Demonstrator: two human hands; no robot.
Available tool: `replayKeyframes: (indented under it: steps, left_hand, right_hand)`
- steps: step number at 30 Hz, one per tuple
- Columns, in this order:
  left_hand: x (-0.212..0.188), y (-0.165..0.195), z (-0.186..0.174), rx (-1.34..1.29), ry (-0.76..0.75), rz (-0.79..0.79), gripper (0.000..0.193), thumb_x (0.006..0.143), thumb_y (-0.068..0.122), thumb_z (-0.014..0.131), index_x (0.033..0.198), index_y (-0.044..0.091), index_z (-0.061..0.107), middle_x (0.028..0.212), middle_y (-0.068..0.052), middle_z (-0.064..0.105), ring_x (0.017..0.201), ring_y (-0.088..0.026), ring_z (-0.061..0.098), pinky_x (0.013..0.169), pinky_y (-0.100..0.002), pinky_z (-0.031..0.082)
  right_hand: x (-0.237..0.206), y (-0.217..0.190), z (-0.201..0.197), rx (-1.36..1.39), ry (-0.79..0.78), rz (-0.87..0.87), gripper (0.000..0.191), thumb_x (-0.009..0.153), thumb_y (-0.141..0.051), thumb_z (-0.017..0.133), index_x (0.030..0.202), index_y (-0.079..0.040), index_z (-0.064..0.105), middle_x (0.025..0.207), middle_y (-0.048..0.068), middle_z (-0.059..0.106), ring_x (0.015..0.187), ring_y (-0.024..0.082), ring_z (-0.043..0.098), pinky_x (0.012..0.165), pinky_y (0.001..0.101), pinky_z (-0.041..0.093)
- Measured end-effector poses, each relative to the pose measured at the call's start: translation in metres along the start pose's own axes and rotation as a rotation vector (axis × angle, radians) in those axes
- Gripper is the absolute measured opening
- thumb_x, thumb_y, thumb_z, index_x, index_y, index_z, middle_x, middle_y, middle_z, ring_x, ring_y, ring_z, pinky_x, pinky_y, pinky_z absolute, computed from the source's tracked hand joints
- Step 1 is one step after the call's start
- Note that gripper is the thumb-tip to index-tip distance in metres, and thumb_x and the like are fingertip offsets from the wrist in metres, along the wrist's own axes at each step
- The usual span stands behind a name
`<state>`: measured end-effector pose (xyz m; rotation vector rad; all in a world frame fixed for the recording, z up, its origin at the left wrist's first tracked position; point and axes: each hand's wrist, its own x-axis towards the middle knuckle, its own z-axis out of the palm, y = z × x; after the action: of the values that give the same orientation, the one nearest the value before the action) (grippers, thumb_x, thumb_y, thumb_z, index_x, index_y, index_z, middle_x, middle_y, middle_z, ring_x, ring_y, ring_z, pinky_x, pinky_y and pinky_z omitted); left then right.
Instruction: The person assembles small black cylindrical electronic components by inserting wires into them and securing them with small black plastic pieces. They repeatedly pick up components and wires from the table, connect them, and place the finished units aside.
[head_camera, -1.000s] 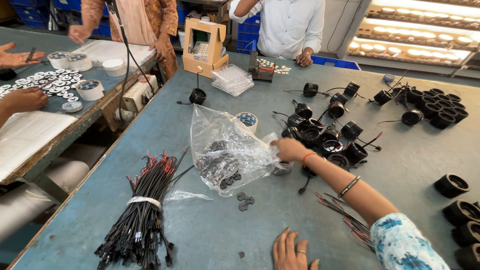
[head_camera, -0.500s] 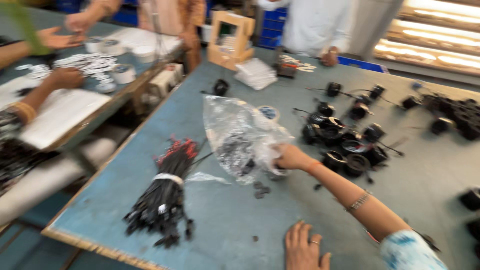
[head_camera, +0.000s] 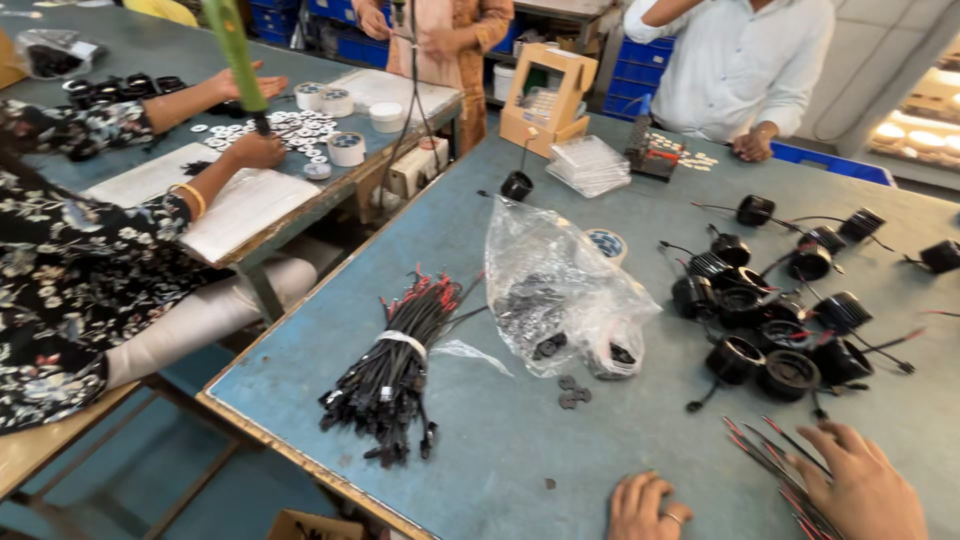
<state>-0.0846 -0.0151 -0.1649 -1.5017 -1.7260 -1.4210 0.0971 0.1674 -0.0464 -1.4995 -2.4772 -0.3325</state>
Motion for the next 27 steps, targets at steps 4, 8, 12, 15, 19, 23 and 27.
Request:
replayKeyframes:
  steps: [4, 8, 12, 15, 19, 23, 27]
  left_hand:
    - [-0.015, 0.000, 0.009, -0.045, -0.072, 0.000, 0.013, 0.081, 0.030, 0.078, 0.090, 0.021, 0.077, 0.124, -0.002, 0.067, 0.134, -0.028, 0.060, 0.114, -0.050, 0.047]
    - [-0.015, 0.006, -0.013, -0.299, -0.377, -0.118, 0.038, 0.077, 0.037, 0.087, 0.100, 0.009, 0.076, 0.126, -0.017, 0.060, 0.133, -0.041, 0.047, 0.110, -0.060, 0.034]
    - [0.009, 0.037, -0.040, -0.285, -0.491, -0.221, 0.034, 0.071, 0.026, 0.083, 0.100, 0.010, 0.075, 0.128, -0.015, 0.061, 0.134, -0.039, 0.045, 0.109, -0.057, 0.034]
    - [0.025, 0.057, -0.055, -0.280, -0.498, -0.277, 0.034, 0.070, 0.023, 0.085, 0.100, 0.011, 0.073, 0.126, -0.013, 0.061, 0.131, -0.037, 0.047, 0.108, -0.055, 0.035]
    - [0.062, 0.075, -0.042, -0.352, -0.519, -0.275, 0.033, 0.070, 0.019, 0.085, 0.100, 0.010, 0.073, 0.129, -0.013, 0.060, 0.131, -0.039, 0.047, 0.107, -0.050, 0.039]
    - [0.104, 0.091, -0.007, -0.386, -0.527, -0.181, 0.033, 0.072, 0.017, 0.084, 0.101, 0.008, 0.072, 0.130, -0.014, 0.060, 0.132, -0.040, 0.046, 0.106, -0.051, 0.038]
    - [0.128, 0.118, 0.042, -0.460, -0.586, -0.102, 0.030, 0.074, 0.015, 0.082, 0.102, 0.009, 0.072, 0.128, -0.012, 0.061, 0.129, -0.035, 0.051, 0.104, -0.048, 0.043]
  right_hand:
    - [-0.016, 0.062, 0.044, -0.179, -0.097, 0.059, 0.050, 0.084, -0.060, 0.066, 0.127, -0.037, 0.070, 0.130, -0.010, 0.068, 0.117, 0.017, 0.069, 0.102, 0.0329, 0.058]
    - [-0.028, 0.072, 0.045, -0.061, -0.180, 0.133, 0.040, 0.088, -0.046, 0.065, 0.127, -0.036, 0.071, 0.118, -0.007, 0.072, 0.115, 0.018, 0.070, 0.096, 0.0361, 0.060]
    - [-0.038, 0.067, 0.012, 0.078, -0.027, -0.001, 0.024, 0.089, -0.028, 0.063, 0.110, -0.025, 0.074, 0.106, -0.001, 0.071, 0.104, 0.025, 0.069, 0.085, 0.0401, 0.057]
    - [-0.050, 0.068, -0.017, 0.243, 0.138, 0.028, 0.015, 0.089, -0.017, 0.065, 0.100, -0.017, 0.075, 0.093, 0.005, 0.069, 0.092, 0.028, 0.068, 0.079, 0.0406, 0.054]
    - [-0.054, 0.081, -0.051, 0.690, 0.304, 0.261, 0.008, 0.099, -0.010, 0.063, 0.103, -0.006, 0.068, 0.095, 0.006, 0.074, 0.084, 0.018, 0.072, 0.070, 0.0329, 0.053]
    - [-0.056, 0.103, -0.071, 1.328, 0.628, 0.093, 0.011, 0.110, -0.001, 0.050, 0.119, -0.001, 0.055, 0.109, 0.011, 0.070, 0.096, 0.014, 0.068, 0.090, 0.0289, 0.056]
    - [-0.064, 0.139, -0.077, 1.398, 0.940, 0.153, 0.016, 0.112, 0.001, 0.050, 0.127, -0.002, 0.051, 0.109, 0.010, 0.066, 0.094, 0.016, 0.065, 0.090, 0.0324, 0.057]
